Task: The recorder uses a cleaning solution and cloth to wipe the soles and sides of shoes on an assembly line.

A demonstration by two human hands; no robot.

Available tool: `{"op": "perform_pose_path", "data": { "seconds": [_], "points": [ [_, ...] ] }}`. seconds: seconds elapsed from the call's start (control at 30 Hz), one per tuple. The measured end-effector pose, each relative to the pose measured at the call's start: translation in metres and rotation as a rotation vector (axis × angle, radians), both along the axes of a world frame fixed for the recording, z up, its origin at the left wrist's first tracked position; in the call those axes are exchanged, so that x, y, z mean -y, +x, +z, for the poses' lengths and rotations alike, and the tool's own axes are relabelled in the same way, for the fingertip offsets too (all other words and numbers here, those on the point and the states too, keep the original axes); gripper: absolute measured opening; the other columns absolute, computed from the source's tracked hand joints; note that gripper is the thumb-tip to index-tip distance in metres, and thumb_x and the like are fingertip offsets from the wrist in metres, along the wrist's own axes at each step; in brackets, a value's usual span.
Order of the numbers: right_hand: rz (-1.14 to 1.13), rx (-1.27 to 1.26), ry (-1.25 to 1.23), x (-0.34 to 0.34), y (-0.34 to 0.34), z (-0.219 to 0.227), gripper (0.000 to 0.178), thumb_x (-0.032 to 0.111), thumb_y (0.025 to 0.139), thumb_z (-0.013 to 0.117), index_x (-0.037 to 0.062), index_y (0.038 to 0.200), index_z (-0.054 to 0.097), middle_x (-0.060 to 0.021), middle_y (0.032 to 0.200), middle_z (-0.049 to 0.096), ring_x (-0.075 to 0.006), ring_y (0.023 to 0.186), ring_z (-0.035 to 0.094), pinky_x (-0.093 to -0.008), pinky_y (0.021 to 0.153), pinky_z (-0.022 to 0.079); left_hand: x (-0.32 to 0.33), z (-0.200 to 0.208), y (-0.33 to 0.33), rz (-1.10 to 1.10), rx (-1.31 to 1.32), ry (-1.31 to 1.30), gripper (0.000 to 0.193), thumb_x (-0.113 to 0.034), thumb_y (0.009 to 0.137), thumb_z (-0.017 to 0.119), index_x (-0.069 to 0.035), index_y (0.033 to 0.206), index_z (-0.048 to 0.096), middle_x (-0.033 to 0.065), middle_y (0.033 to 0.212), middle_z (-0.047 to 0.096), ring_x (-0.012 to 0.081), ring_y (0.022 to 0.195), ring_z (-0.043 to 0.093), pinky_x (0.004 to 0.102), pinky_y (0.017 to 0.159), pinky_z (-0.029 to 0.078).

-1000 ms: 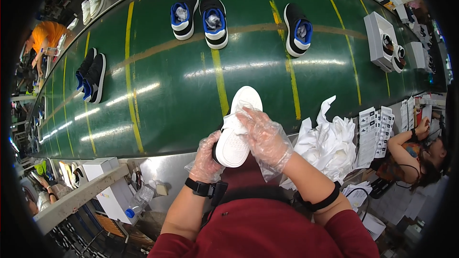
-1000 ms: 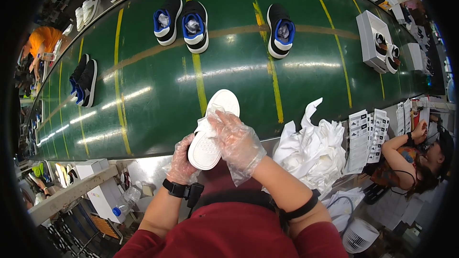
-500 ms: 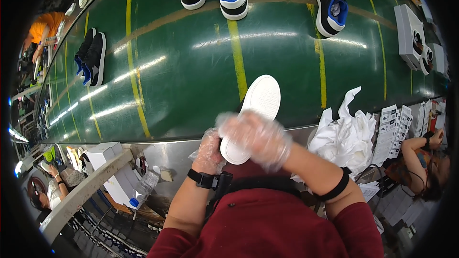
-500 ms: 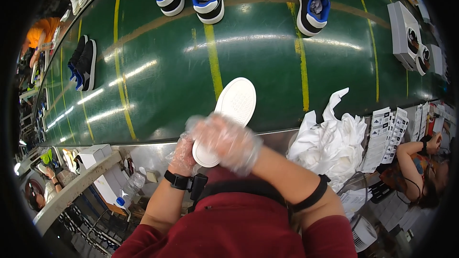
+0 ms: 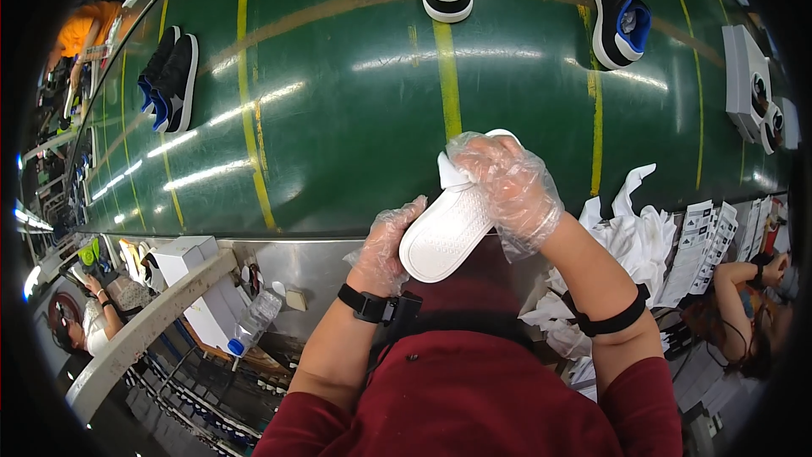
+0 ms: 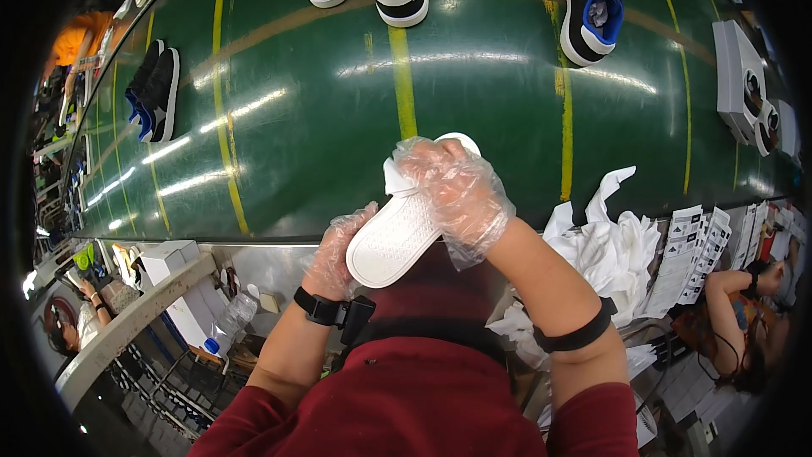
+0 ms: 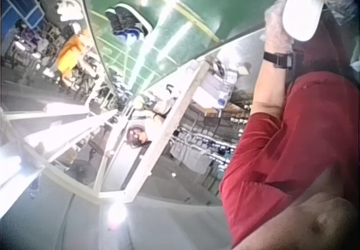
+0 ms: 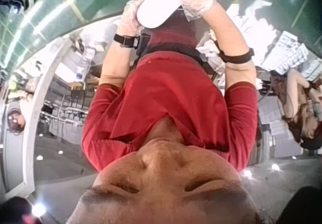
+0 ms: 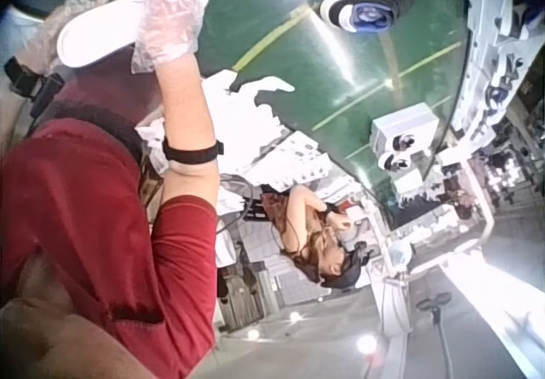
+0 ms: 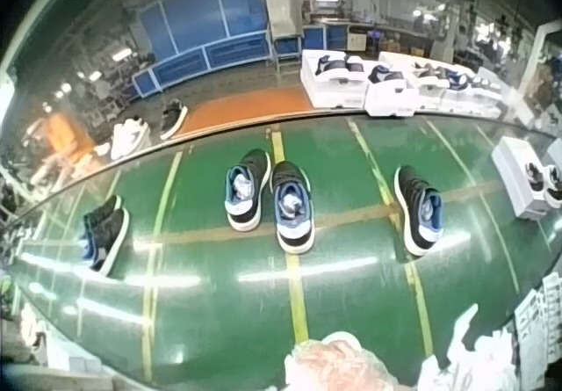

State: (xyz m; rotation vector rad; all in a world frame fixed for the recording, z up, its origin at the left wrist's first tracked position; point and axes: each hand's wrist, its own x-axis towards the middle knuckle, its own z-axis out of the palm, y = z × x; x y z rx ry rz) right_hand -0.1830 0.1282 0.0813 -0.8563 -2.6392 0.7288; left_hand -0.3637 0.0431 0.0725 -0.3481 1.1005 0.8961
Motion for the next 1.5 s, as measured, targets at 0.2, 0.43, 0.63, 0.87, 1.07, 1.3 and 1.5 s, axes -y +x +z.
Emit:
{"op": "perform_pose_path", "data": {
  "seconds": [0.2,0.43,0.63,0.87,1.07,1.3,1.5],
  "points": [
    [0.098,-0.081,0.072,0.071,-0.037,0.039,0.042,0.006,0.073,0.058,0.0027,0.114,0.057,-0.0103,0.113,0.058,-0.0275,0.104,0.054,-0.0398,0.094,0.047,-0.001,-0.016,-0.006,-0.03,0.07,-0.081,0.018,-0.018,0.091,0.06,0.0,0.093,0.063,0.0087,0.087,0.065,0.0158,0.071,0.064,0.031,0.065,0.054],
    [-0.121,0.136,0.199,-0.039,0.058,-0.037,0.038,0.012,0.077,0.06,0.0116,0.116,0.058,-0.0074,0.119,0.059,-0.0239,0.107,0.055,-0.0352,0.095,0.044,-0.008,-0.007,0.002,-0.054,-0.091,-0.005,0.018,-0.017,0.091,0.06,0.0,0.089,0.063,0.0102,0.08,0.066,0.0176,0.067,0.066,0.0305,0.061,0.056],
    [-0.424,-0.129,-0.032,-0.054,0.077,-0.039,0.037,0.0,0.073,0.059,0.0142,0.107,0.064,-0.0081,0.113,0.063,-0.0262,0.1,0.059,-0.0337,0.089,0.049,-0.018,0.01,0.011,-0.066,-0.094,-0.087,0.023,-0.021,0.092,0.059,0.001,0.09,0.062,0.012,0.082,0.068,0.0188,0.07,0.068,0.0303,0.063,0.057],
    [-0.4,-0.269,-0.147,0.067,0.031,0.015,0.037,0.001,0.071,0.056,0.0067,0.107,0.061,-0.0102,0.11,0.06,-0.0278,0.096,0.057,-0.0385,0.088,0.048,-0.01,-0.003,0.011,-0.065,-0.033,-0.021,0.024,-0.022,0.092,0.058,0.001,0.092,0.062,0.0127,0.086,0.068,0.0194,0.074,0.068,0.0312,0.065,0.057],
    [-0.414,-0.03,-0.106,0.039,0.064,-0.005,0.036,0.002,0.073,0.054,0.0054,0.108,0.059,-0.0082,0.114,0.059,-0.0287,0.104,0.054,-0.0392,0.092,0.046,-0.016,0.005,0.026,-0.12,-0.127,-0.104,0.021,-0.022,0.091,0.06,-0.001,0.092,0.063,0.0098,0.084,0.068,0.0183,0.07,0.066,0.0298,0.064,0.055],
    [-0.193,-0.259,-0.174,0.096,0.026,0.034,0.033,0.009,0.074,0.059,0.01,0.107,0.062,-0.006,0.114,0.058,-0.0245,0.102,0.054,-0.035,0.092,0.046,-0.014,-0.003,0.026,-0.075,0.006,-0.021,0.021,-0.02,0.091,0.061,0.001,0.092,0.062,0.0101,0.087,0.067,0.0183,0.074,0.065,0.0315,0.068,0.054],
    [-0.419,-0.34,-1.221,0.031,0.079,0.057,0.03,0.002,0.079,0.059,0.0057,0.109,0.06,-0.0115,0.1,0.065,-0.0219,0.093,0.064,-0.031,0.082,0.051,0.0,-0.034,0.012,-0.044,-0.047,-0.066,0.017,-0.018,0.09,0.061,-0.001,0.09,0.061,0.0101,0.085,0.067,0.0179,0.071,0.066,0.0308,0.064,0.055]
  ]
}}
